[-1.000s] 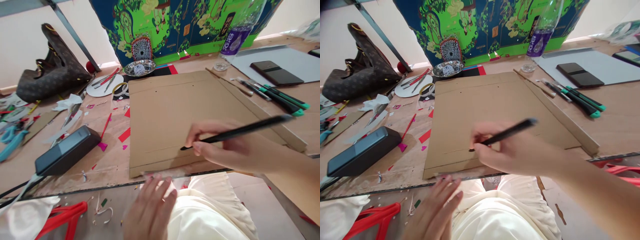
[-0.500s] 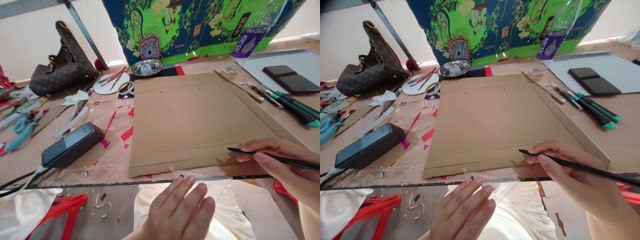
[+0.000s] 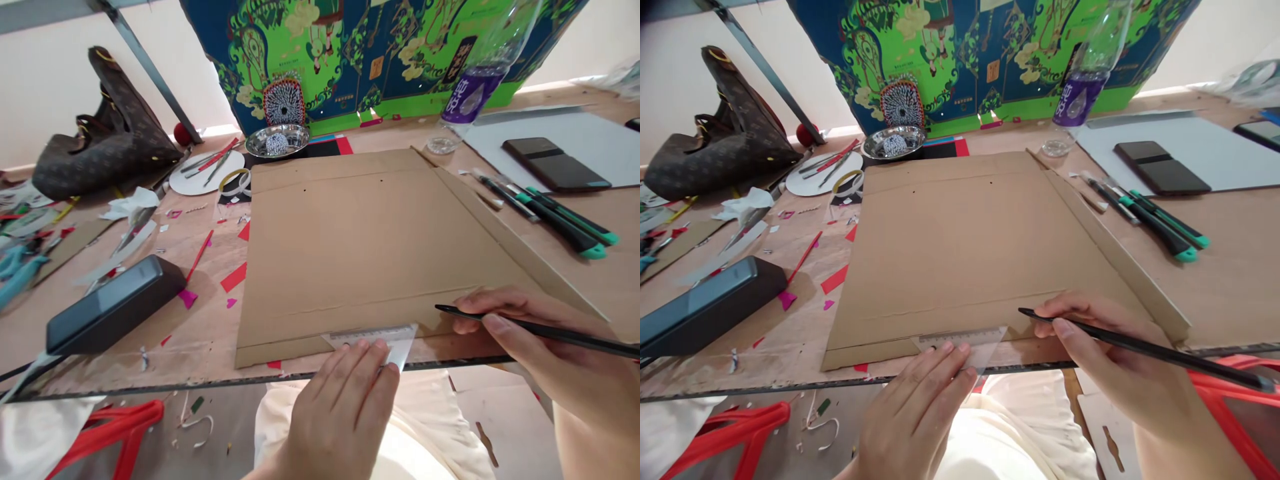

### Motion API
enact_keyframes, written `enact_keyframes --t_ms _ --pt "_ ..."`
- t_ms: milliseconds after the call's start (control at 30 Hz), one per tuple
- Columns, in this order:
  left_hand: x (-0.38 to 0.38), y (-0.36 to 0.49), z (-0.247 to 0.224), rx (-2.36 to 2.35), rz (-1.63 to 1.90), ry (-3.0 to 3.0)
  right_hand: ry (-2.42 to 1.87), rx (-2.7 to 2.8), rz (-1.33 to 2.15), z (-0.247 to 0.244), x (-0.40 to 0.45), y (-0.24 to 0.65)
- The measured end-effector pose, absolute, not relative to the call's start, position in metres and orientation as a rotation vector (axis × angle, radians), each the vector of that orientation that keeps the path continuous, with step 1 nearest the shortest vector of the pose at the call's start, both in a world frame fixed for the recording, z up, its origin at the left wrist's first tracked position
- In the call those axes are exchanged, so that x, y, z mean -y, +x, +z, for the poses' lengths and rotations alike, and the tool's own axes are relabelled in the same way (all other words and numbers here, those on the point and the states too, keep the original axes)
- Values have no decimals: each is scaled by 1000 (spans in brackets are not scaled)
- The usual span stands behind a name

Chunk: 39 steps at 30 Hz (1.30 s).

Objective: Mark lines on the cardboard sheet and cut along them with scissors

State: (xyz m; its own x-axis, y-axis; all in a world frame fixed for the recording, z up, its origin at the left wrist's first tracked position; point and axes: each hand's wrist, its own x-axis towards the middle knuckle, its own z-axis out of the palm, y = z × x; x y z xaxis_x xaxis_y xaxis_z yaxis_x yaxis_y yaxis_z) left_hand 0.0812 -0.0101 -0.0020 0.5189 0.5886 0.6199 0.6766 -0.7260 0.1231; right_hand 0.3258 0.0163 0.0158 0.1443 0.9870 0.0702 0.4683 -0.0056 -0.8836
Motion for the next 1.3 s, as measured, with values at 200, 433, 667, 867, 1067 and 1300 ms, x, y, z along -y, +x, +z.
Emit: enact_keyframes --t_ms 200,433,667,867,1067,1300 --pt "6 84 -2 1100 -1013 -2611 -1540 1418 799 17 -17 324" --pt "6 84 -5 1079 -1019 -2632 -1533 1361 857 16 -15 327" --pt "4 86 -7 1097 -1033 -2640 -1438 1438 818 14 -17 330" --pt "4 84 -5 1103 -1032 -2659 -1428 1503 796 15 -17 332" --pt "6 84 -6 1113 -1058 -2662 -1407 1561 845 19 -18 334" --pt "8 88 -5 1149 -1052 -2677 -1382 1641 812 17 -17 343"
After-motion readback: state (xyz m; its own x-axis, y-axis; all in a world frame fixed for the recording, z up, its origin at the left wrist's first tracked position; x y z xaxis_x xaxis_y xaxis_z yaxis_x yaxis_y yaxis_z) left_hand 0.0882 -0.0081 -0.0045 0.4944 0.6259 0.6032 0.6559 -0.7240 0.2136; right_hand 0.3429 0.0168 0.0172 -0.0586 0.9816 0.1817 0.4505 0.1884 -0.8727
